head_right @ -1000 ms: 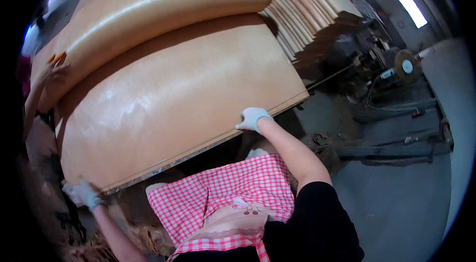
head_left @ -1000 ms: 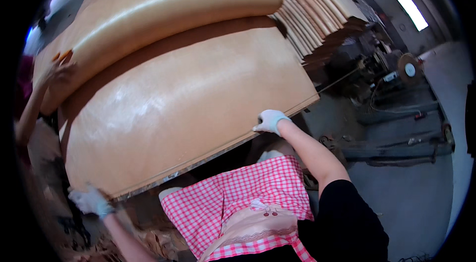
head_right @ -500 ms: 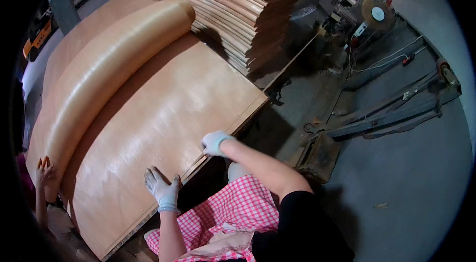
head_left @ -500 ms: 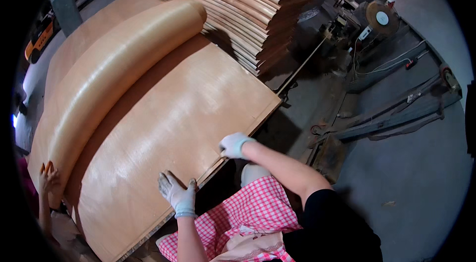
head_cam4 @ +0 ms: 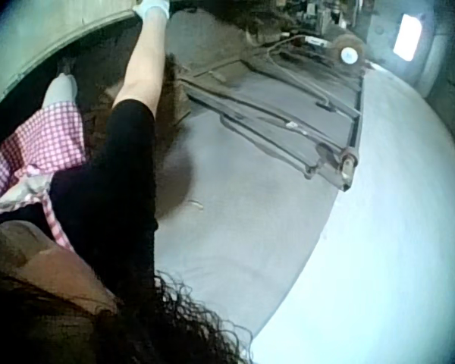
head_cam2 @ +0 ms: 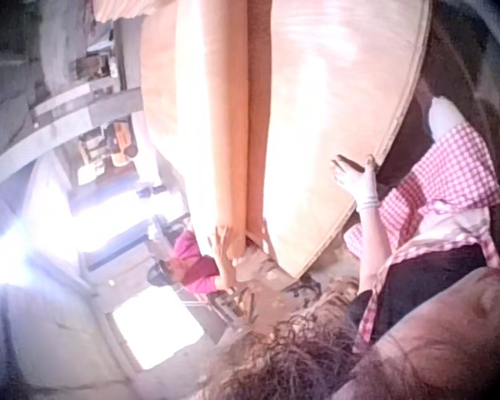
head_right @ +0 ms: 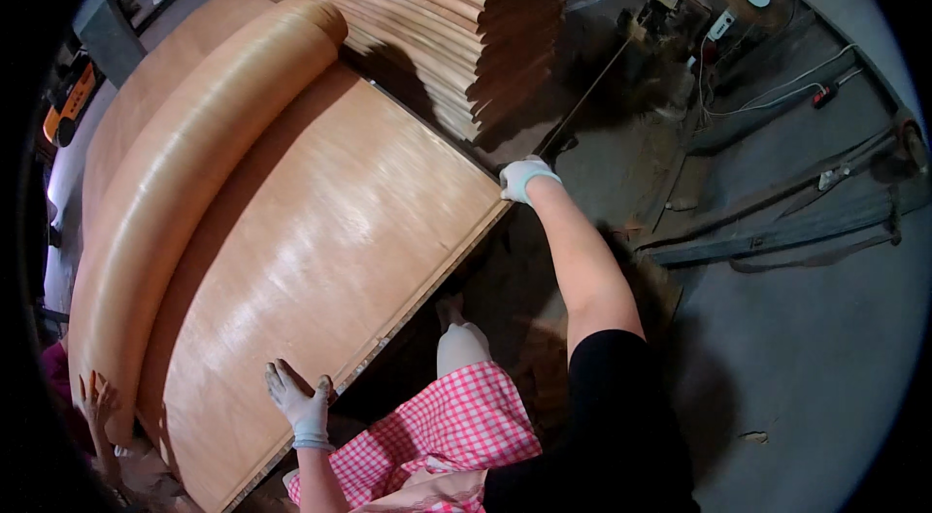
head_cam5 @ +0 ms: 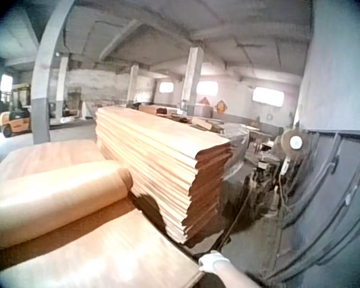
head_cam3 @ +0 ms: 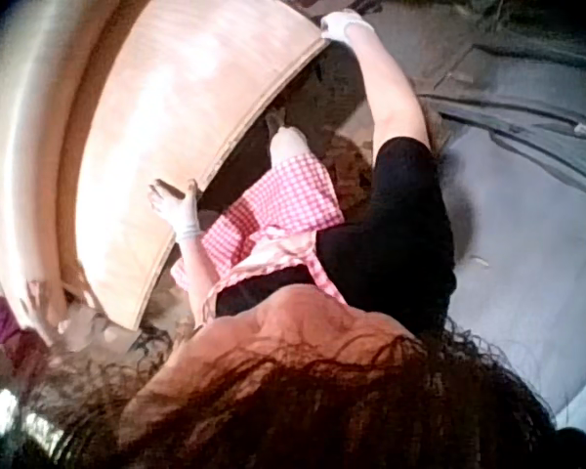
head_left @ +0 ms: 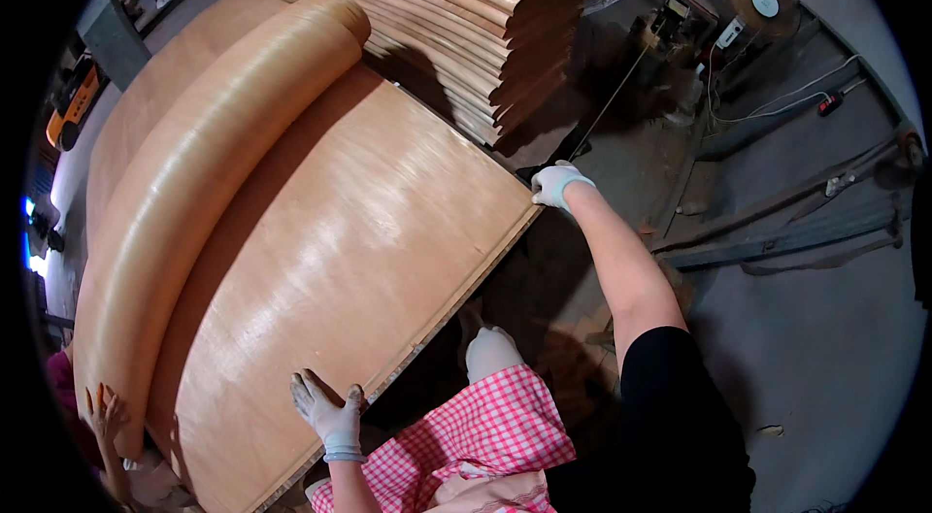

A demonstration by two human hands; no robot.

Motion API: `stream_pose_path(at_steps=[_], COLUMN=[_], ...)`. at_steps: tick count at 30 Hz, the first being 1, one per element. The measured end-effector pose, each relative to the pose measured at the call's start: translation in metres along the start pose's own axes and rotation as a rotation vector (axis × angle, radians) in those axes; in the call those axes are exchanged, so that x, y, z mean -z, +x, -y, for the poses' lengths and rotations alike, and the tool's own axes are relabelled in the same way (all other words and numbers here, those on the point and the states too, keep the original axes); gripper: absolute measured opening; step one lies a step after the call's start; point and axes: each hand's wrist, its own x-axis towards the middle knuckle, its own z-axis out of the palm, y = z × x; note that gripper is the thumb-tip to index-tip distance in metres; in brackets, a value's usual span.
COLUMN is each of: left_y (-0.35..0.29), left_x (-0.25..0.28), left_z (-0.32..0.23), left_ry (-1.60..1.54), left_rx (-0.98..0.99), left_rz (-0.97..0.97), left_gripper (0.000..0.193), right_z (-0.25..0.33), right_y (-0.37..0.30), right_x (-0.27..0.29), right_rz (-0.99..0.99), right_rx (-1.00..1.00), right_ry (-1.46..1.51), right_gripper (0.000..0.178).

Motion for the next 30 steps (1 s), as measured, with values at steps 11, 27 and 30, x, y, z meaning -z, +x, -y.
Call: stream_pose_path(at_steps=[11,27,30], left_y=[-0.002,-0.027,-0.062], left_x=[0.002,0.018,0.048], left_z=[-0.002,-0.017,-0.043], left_ry=[-0.008,-0.325,-0.517], left_rx=[-0.019,-0.283,-0.405], left_rz=[-0.037,-0.337,-0.338], left_gripper=[0.102,0.056,0.052], right_z=[-0.016,0.218,0.297], right_y=[0.011,-0.132,-0.179], right_x=[-0.019,-0.043,-0.033], right_rz=[-0.054,-0.67,-0.663], right_rx=[-0.263,0.538,0.807], right_ry=[0.416,0.403,0.43], right_gripper=[0.039,0.019,0.022])
